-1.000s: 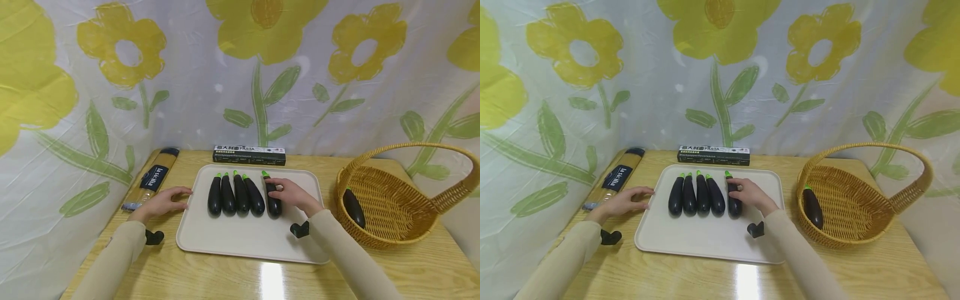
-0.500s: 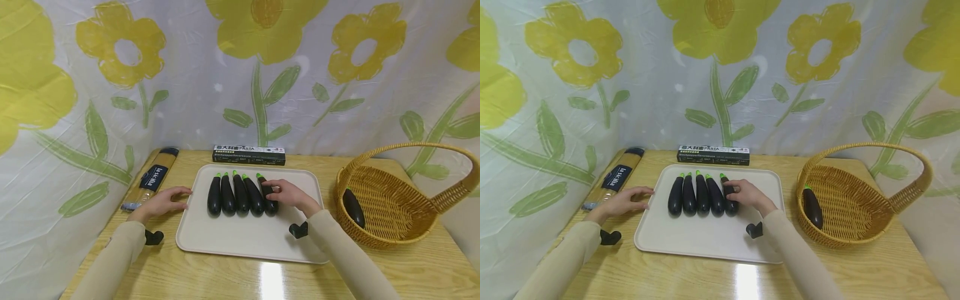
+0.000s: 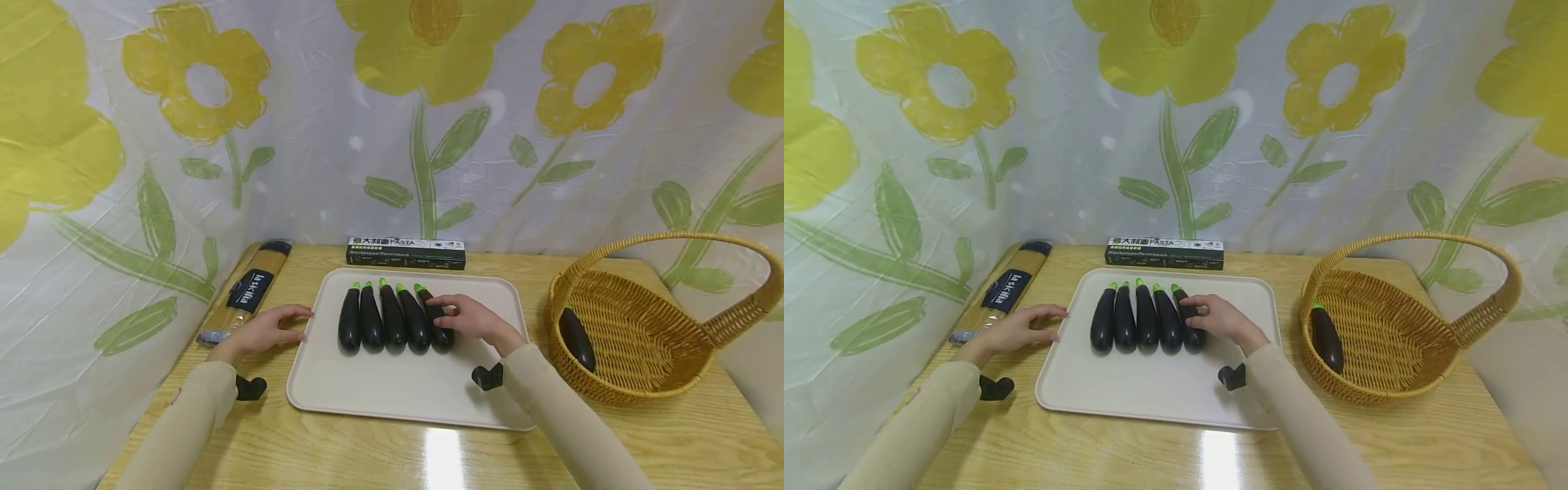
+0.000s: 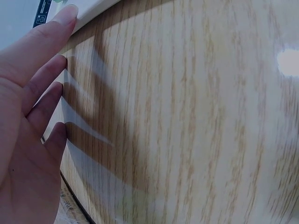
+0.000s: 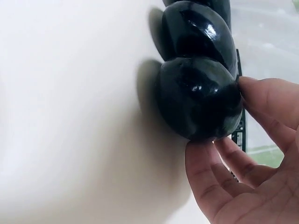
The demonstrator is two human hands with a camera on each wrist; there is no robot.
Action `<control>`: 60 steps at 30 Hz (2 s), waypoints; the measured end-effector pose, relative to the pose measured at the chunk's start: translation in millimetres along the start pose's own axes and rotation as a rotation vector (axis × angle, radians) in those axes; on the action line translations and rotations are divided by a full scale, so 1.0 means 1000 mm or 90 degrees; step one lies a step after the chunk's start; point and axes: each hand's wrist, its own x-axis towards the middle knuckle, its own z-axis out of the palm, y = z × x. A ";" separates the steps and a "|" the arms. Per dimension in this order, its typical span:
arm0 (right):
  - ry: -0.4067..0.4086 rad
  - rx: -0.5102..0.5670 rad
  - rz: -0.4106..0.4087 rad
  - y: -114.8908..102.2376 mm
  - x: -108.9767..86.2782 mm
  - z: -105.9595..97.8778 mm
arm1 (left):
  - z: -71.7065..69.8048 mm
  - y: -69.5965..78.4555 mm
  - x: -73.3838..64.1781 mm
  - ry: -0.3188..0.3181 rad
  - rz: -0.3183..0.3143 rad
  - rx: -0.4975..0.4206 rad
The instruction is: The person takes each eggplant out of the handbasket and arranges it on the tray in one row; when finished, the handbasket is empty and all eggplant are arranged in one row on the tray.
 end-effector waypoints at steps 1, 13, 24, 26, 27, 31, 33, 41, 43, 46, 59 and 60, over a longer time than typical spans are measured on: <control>0.000 0.000 0.001 0.000 0.000 0.000 | 0.000 0.000 0.000 0.000 0.000 0.000; 0.055 -0.006 -0.021 -0.009 -0.043 -0.016 | -0.001 0.003 -0.001 0.001 -0.005 0.001; 0.120 -0.025 -0.015 -0.007 -0.138 -0.062 | -0.001 0.000 -0.002 -0.002 0.004 0.004; 0.136 -0.033 -0.004 -0.003 -0.152 -0.071 | -0.001 0.000 -0.002 -0.003 0.003 0.001; 0.140 -0.031 0.002 0.000 -0.159 -0.075 | -0.001 0.000 -0.002 -0.003 0.003 0.000; 0.162 -0.045 0.053 0.011 -0.180 -0.092 | -0.001 0.000 0.000 -0.003 0.001 -0.001; 0.168 -0.047 0.079 0.017 -0.189 -0.102 | -0.001 0.000 0.000 -0.004 0.002 -0.001; 0.185 -0.067 0.124 0.045 -0.204 -0.143 | 0.000 -0.001 0.000 -0.005 0.006 -0.002; 0.176 -0.071 0.122 0.050 -0.203 -0.152 | 0.000 0.000 0.000 -0.005 0.006 -0.003; 0.160 -0.082 0.122 0.056 -0.200 -0.163 | 0.000 0.002 -0.001 -0.004 0.007 -0.002; 0.124 -0.013 0.168 0.098 -0.170 -0.191 | -0.001 -0.002 0.000 -0.002 0.003 0.002; 0.123 0.000 0.170 0.101 -0.168 -0.192 | -0.001 -0.002 0.000 -0.002 0.003 0.000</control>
